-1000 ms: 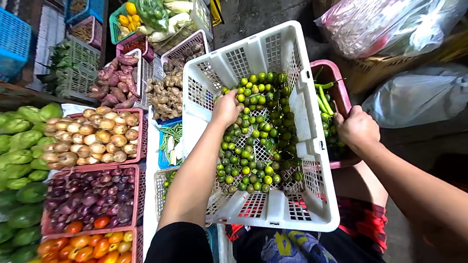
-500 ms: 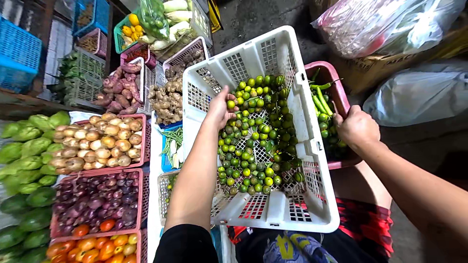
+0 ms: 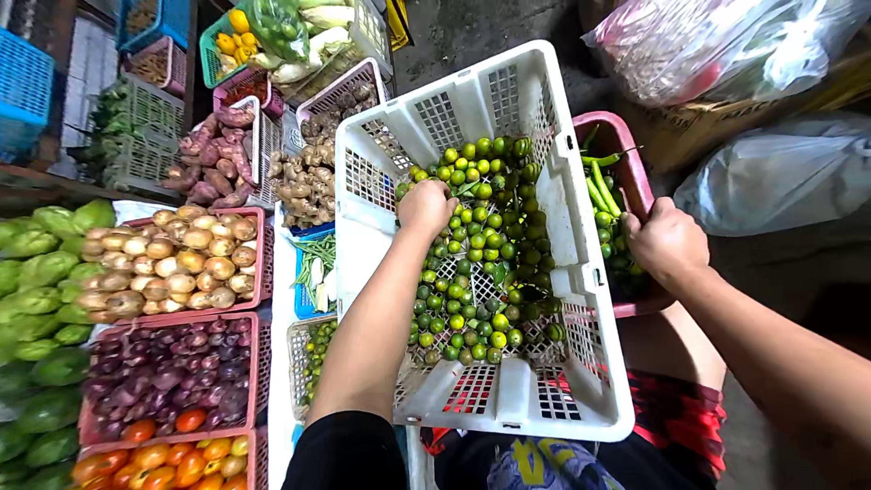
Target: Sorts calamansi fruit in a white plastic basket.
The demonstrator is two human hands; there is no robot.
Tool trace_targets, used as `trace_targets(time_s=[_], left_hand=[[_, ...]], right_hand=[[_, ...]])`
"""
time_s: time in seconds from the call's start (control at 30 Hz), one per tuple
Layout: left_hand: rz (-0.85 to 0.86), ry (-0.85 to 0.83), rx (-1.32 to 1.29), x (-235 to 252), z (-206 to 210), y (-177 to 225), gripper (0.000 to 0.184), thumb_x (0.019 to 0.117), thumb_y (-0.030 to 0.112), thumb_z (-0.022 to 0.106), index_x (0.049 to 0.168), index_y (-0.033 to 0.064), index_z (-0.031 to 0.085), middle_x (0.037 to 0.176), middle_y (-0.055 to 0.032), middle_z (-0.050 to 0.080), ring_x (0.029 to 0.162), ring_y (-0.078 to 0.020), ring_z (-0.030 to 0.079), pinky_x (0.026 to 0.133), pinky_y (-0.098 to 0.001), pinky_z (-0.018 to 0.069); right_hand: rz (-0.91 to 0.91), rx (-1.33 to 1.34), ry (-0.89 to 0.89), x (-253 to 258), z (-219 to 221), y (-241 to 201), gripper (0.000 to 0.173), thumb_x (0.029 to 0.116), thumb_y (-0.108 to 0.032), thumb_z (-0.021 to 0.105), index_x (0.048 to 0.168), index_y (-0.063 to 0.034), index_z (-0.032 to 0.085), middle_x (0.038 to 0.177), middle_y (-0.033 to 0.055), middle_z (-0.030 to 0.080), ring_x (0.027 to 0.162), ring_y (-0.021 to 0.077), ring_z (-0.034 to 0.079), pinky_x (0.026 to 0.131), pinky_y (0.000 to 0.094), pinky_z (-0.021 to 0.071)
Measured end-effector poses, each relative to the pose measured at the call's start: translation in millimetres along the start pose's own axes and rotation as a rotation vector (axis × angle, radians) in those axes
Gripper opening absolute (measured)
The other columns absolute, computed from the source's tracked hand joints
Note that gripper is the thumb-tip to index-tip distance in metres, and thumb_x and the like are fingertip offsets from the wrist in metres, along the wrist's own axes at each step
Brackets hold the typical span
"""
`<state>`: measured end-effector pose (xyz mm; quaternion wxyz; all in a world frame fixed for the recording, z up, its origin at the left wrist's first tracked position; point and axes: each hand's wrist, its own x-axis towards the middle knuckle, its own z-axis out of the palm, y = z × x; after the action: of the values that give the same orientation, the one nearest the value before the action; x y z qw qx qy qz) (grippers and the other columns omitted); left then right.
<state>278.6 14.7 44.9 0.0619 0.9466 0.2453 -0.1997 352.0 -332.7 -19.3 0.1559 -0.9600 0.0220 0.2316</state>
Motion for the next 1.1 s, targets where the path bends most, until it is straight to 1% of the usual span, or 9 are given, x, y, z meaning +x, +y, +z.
trace_targets(time_s=[0.2, 0.33, 0.4, 0.5, 0.77, 0.87, 0.97, 1.03, 1.1], left_hand=[[-0.243, -0.070, 0.028, 3.7, -8.2, 40.0, 0.039, 0.0949, 0.038, 0.070, 0.114, 0.0042, 0.068, 0.119, -0.0204, 0.069, 0.112, -0.0383, 0.068, 0.086, -0.0613, 0.0561], [-0.124, -0.115, -0.055, 3.7, -11.1, 23.7, 0.039, 0.1002, 0.038, 0.063, 0.103, -0.0002, 0.069, 0.113, -0.0236, 0.069, 0.109, -0.0408, 0.067, 0.089, -0.0644, 0.0541], [-0.027, -0.148, -0.348, -4.3, -15.1, 0.2, 0.038, 0.1025, 0.039, 0.063, 0.104, 0.0026, 0.073, 0.100, -0.0172, 0.070, 0.092, -0.0303, 0.067, 0.082, -0.0531, 0.0551], [0.043, -0.306, -1.091, -43.9, -24.5, -24.8, 0.021, 0.1080, 0.026, 0.054, 0.109, 0.0067, 0.063, 0.079, -0.0007, 0.058, 0.057, -0.0079, 0.052, 0.053, -0.0221, 0.0486], [0.250, -0.567, -1.747, -91.5, -23.7, -58.5, 0.044, 0.1083, 0.043, 0.030, 0.105, 0.0150, 0.063, 0.090, -0.0028, 0.063, 0.068, -0.0133, 0.061, 0.055, -0.0261, 0.0523], [0.419, -0.463, -2.040, -101.4, -28.4, -64.7, 0.041, 0.0928, 0.043, 0.046, 0.108, 0.0142, 0.071, 0.104, -0.0105, 0.071, 0.072, -0.0207, 0.068, 0.048, -0.0299, 0.0516], [0.484, -0.221, -2.160, -127.4, -46.8, -87.6, 0.051, 0.1015, 0.056, 0.036, 0.094, 0.0169, 0.068, 0.089, -0.0054, 0.069, 0.058, -0.0153, 0.061, 0.041, -0.0241, 0.0435], [0.418, 0.024, -2.047, -160.8, -58.5, -123.3, 0.047, 0.1086, 0.046, 0.032, 0.080, 0.0190, 0.058, 0.073, 0.0023, 0.056, 0.049, -0.0086, 0.049, 0.039, -0.0204, 0.0391], [0.205, 0.340, -1.697, -205.0, -54.3, -171.4, 0.033, 0.1047, 0.034, 0.040, 0.081, 0.0211, 0.061, 0.074, 0.0034, 0.059, 0.057, -0.0100, 0.056, 0.050, -0.0245, 0.0484]], right_hand=[[-0.006, -0.010, 0.005, -0.1, 1.9, 1.6, 0.050, 0.1053, -0.048, 0.049, 0.120, -0.0005, 0.053, 0.103, 0.0319, 0.066, 0.098, 0.0538, 0.067, 0.073, 0.0703, 0.0507], [-0.018, 0.023, 0.001, -0.9, -0.5, 1.5, 0.049, 0.1056, -0.046, 0.050, 0.120, 0.0006, 0.054, 0.105, 0.0317, 0.066, 0.099, 0.0528, 0.067, 0.076, 0.0700, 0.0513], [-0.032, 0.042, -0.009, 0.4, -1.7, 3.3, 0.049, 0.1056, -0.045, 0.050, 0.120, 0.0013, 0.054, 0.105, 0.0321, 0.066, 0.098, 0.0533, 0.067, 0.075, 0.0705, 0.0512], [-0.051, 0.059, -0.025, 1.6, 0.3, 9.3, 0.052, 0.1053, -0.046, 0.049, 0.122, 0.0027, 0.053, 0.105, 0.0348, 0.064, 0.098, 0.0568, 0.065, 0.073, 0.0727, 0.0497], [-0.052, 0.046, -0.024, -0.3, -0.3, 5.5, 0.055, 0.1050, -0.048, 0.049, 0.123, 0.0036, 0.052, 0.107, 0.0362, 0.064, 0.102, 0.0567, 0.065, 0.077, 0.0733, 0.0491], [-0.052, 0.044, -0.017, 2.2, 0.2, 6.0, 0.054, 0.1049, -0.048, 0.049, 0.122, 0.0033, 0.053, 0.105, 0.0360, 0.064, 0.101, 0.0571, 0.065, 0.076, 0.0726, 0.0493], [-0.054, 0.032, -0.021, 2.3, 2.2, 7.7, 0.054, 0.1045, -0.050, 0.049, 0.120, 0.0024, 0.053, 0.102, 0.0353, 0.064, 0.098, 0.0572, 0.065, 0.073, 0.0725, 0.0491], [-0.060, 0.032, -0.021, 2.8, 1.1, 7.8, 0.054, 0.1047, -0.049, 0.049, 0.120, 0.0025, 0.053, 0.101, 0.0354, 0.064, 0.097, 0.0572, 0.065, 0.073, 0.0729, 0.0488], [-0.061, 0.027, -0.023, 2.1, 2.8, 9.3, 0.055, 0.1047, -0.050, 0.049, 0.121, 0.0030, 0.052, 0.101, 0.0364, 0.064, 0.097, 0.0576, 0.065, 0.073, 0.0733, 0.0489]])
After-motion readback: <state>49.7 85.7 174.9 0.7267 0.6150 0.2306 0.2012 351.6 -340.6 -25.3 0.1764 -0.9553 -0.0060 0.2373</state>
